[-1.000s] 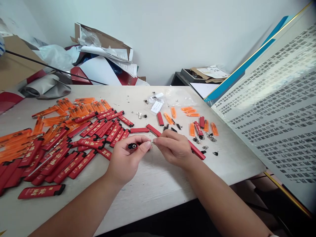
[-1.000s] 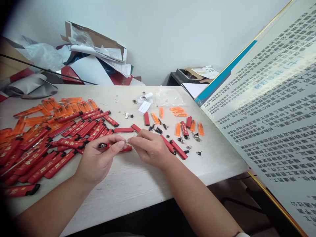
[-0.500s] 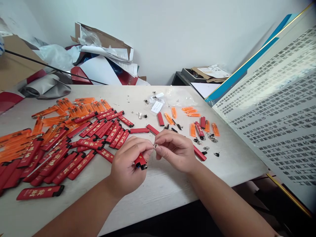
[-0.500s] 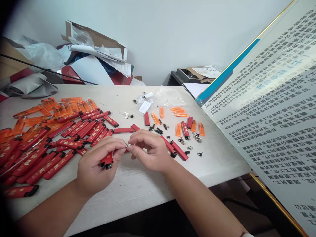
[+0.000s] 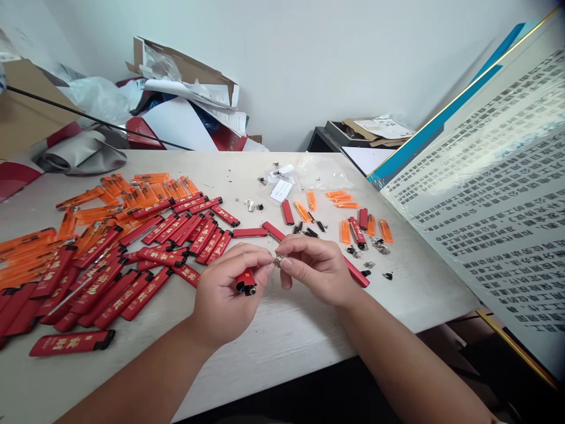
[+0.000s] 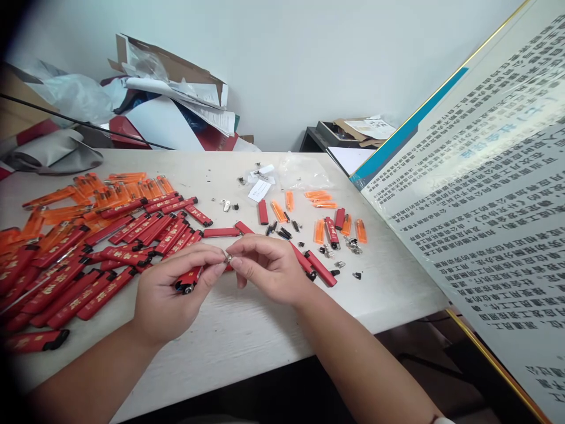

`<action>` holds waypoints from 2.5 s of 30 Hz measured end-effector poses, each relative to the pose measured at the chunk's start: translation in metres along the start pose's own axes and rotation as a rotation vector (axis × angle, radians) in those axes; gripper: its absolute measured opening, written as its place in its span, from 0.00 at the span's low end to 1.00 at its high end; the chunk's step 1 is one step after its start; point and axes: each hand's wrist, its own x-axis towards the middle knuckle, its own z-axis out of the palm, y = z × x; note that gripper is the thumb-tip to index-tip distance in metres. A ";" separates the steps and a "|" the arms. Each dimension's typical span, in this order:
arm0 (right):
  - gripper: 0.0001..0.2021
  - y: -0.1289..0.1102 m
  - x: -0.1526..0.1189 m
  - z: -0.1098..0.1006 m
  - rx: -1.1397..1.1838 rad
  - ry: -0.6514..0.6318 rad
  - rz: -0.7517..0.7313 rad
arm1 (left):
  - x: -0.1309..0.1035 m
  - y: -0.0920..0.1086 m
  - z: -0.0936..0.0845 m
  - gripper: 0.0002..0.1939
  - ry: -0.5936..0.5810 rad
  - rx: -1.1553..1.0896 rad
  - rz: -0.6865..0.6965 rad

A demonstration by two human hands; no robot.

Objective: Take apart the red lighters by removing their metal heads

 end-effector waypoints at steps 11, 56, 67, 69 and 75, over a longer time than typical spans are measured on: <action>0.06 0.002 0.000 -0.002 0.007 -0.027 0.052 | 0.000 0.002 -0.001 0.06 0.013 -0.052 -0.061; 0.05 0.014 0.011 0.011 0.197 0.238 0.414 | 0.006 -0.004 0.013 0.04 0.032 -0.541 -0.871; 0.07 0.022 0.013 0.017 0.380 0.298 0.470 | 0.005 -0.007 0.017 0.02 0.068 -0.630 -0.904; 0.07 0.022 0.013 0.018 0.396 0.311 0.476 | 0.005 -0.007 0.019 0.01 0.083 -0.625 -0.885; 0.08 0.021 0.015 0.019 0.482 0.329 0.494 | 0.001 -0.011 0.022 0.04 0.079 -0.532 -0.805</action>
